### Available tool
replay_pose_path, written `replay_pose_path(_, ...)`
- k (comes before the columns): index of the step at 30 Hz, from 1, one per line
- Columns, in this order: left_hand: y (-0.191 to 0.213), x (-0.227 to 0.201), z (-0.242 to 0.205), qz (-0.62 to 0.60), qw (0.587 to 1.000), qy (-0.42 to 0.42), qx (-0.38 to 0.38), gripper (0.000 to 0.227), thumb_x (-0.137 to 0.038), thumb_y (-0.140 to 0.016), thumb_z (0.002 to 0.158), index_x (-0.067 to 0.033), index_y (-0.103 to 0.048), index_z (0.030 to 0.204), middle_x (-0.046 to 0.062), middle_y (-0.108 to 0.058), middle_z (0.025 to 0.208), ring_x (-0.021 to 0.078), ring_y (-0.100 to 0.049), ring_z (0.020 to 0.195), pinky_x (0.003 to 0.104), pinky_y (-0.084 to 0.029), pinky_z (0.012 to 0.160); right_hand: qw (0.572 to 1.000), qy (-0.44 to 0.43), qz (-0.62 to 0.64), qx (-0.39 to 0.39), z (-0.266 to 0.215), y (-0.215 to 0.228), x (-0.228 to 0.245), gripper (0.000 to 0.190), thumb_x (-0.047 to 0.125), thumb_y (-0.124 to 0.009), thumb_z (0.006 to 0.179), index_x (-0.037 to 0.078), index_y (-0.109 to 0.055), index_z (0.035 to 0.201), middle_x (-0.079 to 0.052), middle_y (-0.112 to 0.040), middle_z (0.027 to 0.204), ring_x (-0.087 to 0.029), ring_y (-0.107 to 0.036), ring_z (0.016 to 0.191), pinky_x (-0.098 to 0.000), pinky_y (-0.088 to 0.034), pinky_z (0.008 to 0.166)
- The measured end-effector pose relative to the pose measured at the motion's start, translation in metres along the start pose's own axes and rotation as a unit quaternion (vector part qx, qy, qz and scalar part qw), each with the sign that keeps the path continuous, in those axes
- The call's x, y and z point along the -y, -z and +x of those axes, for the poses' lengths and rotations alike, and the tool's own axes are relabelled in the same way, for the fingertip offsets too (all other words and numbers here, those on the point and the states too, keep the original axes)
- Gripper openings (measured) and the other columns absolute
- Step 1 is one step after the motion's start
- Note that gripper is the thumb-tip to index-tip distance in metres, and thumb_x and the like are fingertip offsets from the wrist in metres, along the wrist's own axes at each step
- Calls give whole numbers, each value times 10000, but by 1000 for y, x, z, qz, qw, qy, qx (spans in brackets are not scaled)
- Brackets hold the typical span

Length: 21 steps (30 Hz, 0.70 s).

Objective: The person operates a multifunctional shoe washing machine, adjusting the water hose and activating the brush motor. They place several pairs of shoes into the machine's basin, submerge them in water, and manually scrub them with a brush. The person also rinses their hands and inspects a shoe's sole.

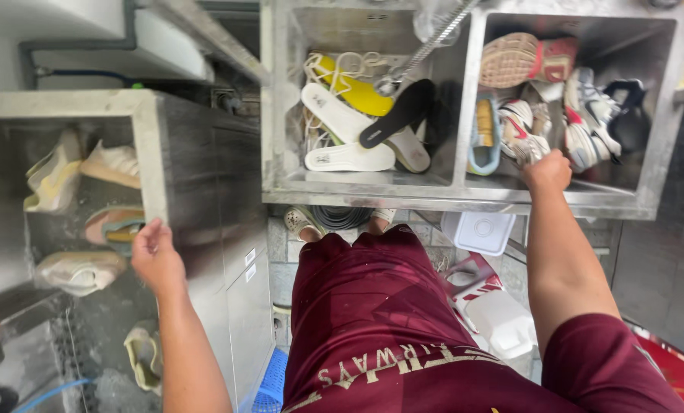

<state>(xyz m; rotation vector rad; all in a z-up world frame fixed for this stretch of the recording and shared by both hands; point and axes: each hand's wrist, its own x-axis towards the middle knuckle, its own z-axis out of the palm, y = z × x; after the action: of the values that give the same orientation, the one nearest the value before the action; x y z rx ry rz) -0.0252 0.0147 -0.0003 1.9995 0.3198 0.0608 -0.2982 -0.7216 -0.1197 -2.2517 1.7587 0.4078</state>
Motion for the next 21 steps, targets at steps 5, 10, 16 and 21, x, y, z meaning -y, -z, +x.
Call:
replay_pose_path(5,-84,-84,-56,75,984,-31,156,211,-138,-696,1011,-80,-715,1213,40,-725,1086,107,-667,979,263,-535,887,993,77,-21,-88,0,39,-5,409,372,-818,793,2,-748,952,-258,-727,991,-448,-692,919,-531,-542,819)
replay_pose_path(10,-181,-116,-130,36,902,-13,429,313,-201,-746,917,-92,-728,1211,49,-768,1112,130,-702,986,300,-561,906,985,77,150,20,-100,195,-6,383,281,-765,821,26,-751,1106,-193,-732,910,-293,-728,824,-422,-546,743)
replay_pose_path(16,-248,-119,-206,-299,680,184,644,849,-305,-809,901,-31,-381,1582,112,-507,1540,244,-469,1452,411,-386,1202,848,319,278,319,-212,243,66,590,243,-770,762,15,-636,1290,-87,-732,977,-175,-684,852,-352,-572,728)
replay_pose_path(21,-181,-102,-161,-499,728,259,392,1016,-435,-837,815,-141,-269,1603,70,-440,1566,275,-446,1439,498,-411,1189,660,426,348,511,-250,196,128,607,309,-762,848,2,-596,1344,-73,-703,1127,-167,-652,1001,-313,-539,878)
